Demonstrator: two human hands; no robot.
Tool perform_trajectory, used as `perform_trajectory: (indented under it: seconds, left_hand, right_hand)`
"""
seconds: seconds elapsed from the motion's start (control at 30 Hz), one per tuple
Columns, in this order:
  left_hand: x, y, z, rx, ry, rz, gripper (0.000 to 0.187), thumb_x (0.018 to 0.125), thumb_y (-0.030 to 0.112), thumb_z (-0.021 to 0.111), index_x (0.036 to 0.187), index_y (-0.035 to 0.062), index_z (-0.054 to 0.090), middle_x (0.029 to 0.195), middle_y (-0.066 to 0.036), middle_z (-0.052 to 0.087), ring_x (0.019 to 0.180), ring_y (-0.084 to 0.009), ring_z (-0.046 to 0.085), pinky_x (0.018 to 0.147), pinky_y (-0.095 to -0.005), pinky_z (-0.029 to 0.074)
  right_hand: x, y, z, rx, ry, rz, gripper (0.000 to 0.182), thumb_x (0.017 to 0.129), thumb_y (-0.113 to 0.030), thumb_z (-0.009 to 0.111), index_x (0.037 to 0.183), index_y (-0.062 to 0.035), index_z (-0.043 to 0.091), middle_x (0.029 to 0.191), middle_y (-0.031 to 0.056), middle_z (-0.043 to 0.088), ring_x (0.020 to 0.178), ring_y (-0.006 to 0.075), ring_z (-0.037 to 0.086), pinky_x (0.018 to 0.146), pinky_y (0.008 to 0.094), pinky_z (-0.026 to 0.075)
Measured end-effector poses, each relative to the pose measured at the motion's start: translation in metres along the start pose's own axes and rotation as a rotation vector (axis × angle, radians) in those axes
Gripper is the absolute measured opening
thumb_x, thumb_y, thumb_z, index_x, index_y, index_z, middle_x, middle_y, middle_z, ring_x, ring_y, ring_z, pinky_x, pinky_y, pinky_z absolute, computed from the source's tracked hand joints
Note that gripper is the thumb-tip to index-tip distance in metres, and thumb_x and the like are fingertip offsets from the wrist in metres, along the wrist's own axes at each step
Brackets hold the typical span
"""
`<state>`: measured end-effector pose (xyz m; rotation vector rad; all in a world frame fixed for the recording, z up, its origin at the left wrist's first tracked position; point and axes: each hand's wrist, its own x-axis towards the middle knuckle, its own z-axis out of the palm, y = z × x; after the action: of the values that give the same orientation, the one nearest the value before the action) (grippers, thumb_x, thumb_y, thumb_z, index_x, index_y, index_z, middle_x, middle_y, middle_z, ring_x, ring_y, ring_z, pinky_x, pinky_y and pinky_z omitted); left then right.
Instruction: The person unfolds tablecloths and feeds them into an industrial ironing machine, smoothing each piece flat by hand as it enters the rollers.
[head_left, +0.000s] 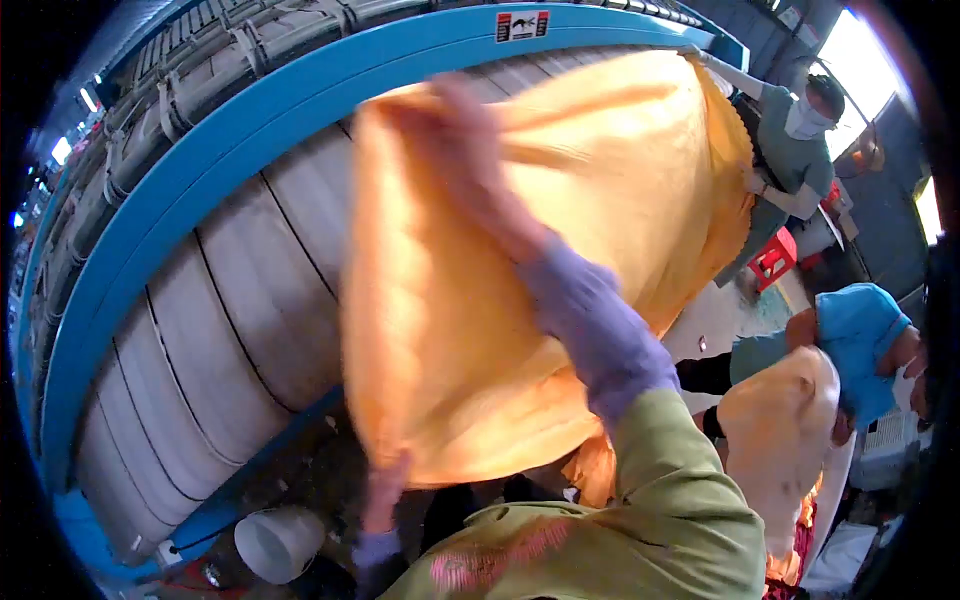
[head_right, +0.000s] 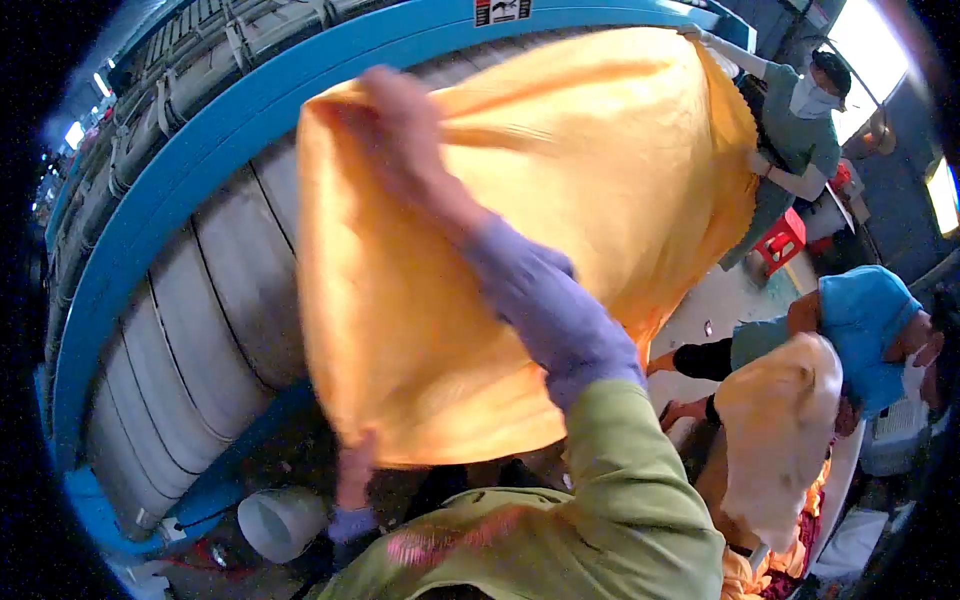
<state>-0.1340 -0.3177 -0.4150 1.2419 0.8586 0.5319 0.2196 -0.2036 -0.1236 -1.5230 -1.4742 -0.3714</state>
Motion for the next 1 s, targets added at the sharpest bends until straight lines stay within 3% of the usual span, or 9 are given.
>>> perform_trajectory:
  seconds: [0.1,0.23,0.33,0.57,0.73,0.8,0.83,0.87,1.0]
  left_hand:
    - [-0.014,0.081,-0.051,-0.143,0.42,0.122,0.064,0.087,0.038,0.058,0.135,0.0031,0.035,0.129,-0.014,0.047,0.114,-0.0249,0.05,0.093,-0.0384,0.044]
    - [-0.001,0.16,-0.06,-0.363,0.38,0.23,0.062,0.086,0.034,0.061,0.133,0.0021,0.037,0.125,-0.013,0.049,0.11,-0.0252,0.051,0.09,-0.0377,0.046]
    - [0.003,0.126,-0.092,-0.219,0.422,0.088,0.055,0.08,0.031,0.068,0.122,0.0005,0.051,0.112,-0.005,0.057,0.099,-0.014,0.053,0.084,-0.0292,0.045]
    - [0.026,0.007,-0.128,0.044,0.178,-0.246,0.036,0.083,0.022,0.067,0.111,0.0013,0.06,0.096,-0.004,0.063,0.084,-0.0131,0.058,0.072,-0.027,0.047]
    - [-0.013,0.033,-0.137,0.172,0.348,-0.166,0.037,0.083,0.023,0.067,0.113,0.0026,0.06,0.099,-0.005,0.064,0.089,-0.0144,0.058,0.078,-0.0297,0.047]
    - [-0.058,0.079,-0.194,0.225,0.785,-0.234,0.036,0.081,0.021,0.068,0.105,-0.0047,0.061,0.097,-0.009,0.064,0.087,-0.017,0.059,0.077,-0.0314,0.048]
    - [-0.085,0.103,-0.238,0.285,0.8,-0.158,0.028,0.081,0.019,0.068,0.097,-0.0036,0.063,0.088,-0.01,0.064,0.075,-0.0168,0.061,0.066,-0.0315,0.05]
    - [-0.108,0.119,-0.27,0.287,0.94,0.014,0.024,0.081,0.019,0.067,0.091,-0.0028,0.063,0.08,-0.01,0.063,0.065,-0.0147,0.06,0.058,-0.0309,0.05]
    - [-0.188,0.181,-0.322,0.425,0.875,-0.038,0.034,0.085,0.015,0.063,0.114,-0.0012,0.056,0.103,-0.01,0.061,0.093,-0.0169,0.059,0.081,-0.0285,0.048]
  right_hand:
    - [-0.01,0.041,0.163,-0.249,-0.284,-0.029,0.047,0.07,-0.027,0.069,0.11,-0.0063,0.055,0.118,0.0163,0.05,0.118,0.0349,0.041,0.098,0.061,0.027]
    - [-0.077,-0.054,0.116,0.052,-0.221,-0.098,0.049,0.084,-0.026,0.056,0.125,-0.0022,0.044,0.133,0.0195,0.04,0.127,0.0379,0.032,0.103,0.0545,0.026]
    - [-0.142,-0.084,0.105,-0.007,-0.536,-0.032,0.065,0.089,-0.054,0.042,0.137,-0.0109,0.035,0.141,0.0185,0.032,0.134,0.037,0.025,0.106,0.0553,0.02]
    - [-0.107,-0.058,0.194,-0.187,-0.487,-0.214,0.074,0.076,-0.069,0.046,0.125,-0.0134,0.053,0.139,0.0156,0.037,0.136,0.0366,0.02,0.107,0.0581,0.01]
    - [-0.031,-0.031,0.255,-0.316,-0.611,-0.275,0.062,0.081,-0.062,0.049,0.125,-0.0185,0.052,0.136,0.0114,0.041,0.129,0.0319,0.033,0.1,0.0527,0.031]
    - [-0.008,-0.043,0.217,-0.041,-0.763,-0.112,0.049,0.087,-0.039,0.049,0.124,-0.0078,0.05,0.125,0.0208,0.05,0.119,0.0377,0.043,0.098,0.0473,0.036]
    - [-0.011,-0.035,0.222,-0.191,-0.833,-0.507,0.047,0.086,-0.036,0.052,0.121,-0.005,0.053,0.122,0.022,0.052,0.122,0.0345,0.042,0.1,0.0423,0.036]
    - [-0.04,-0.019,0.208,-0.082,-0.404,-0.391,0.047,0.086,-0.034,0.053,0.122,-0.0033,0.053,0.122,0.0222,0.052,0.121,0.0348,0.042,0.1,0.042,0.035]
    - [-0.117,-0.055,0.091,0.071,-0.42,0.051,0.059,0.085,-0.057,0.048,0.131,-0.0193,0.048,0.141,0.0119,0.037,0.132,0.032,0.032,0.104,0.0497,0.027]
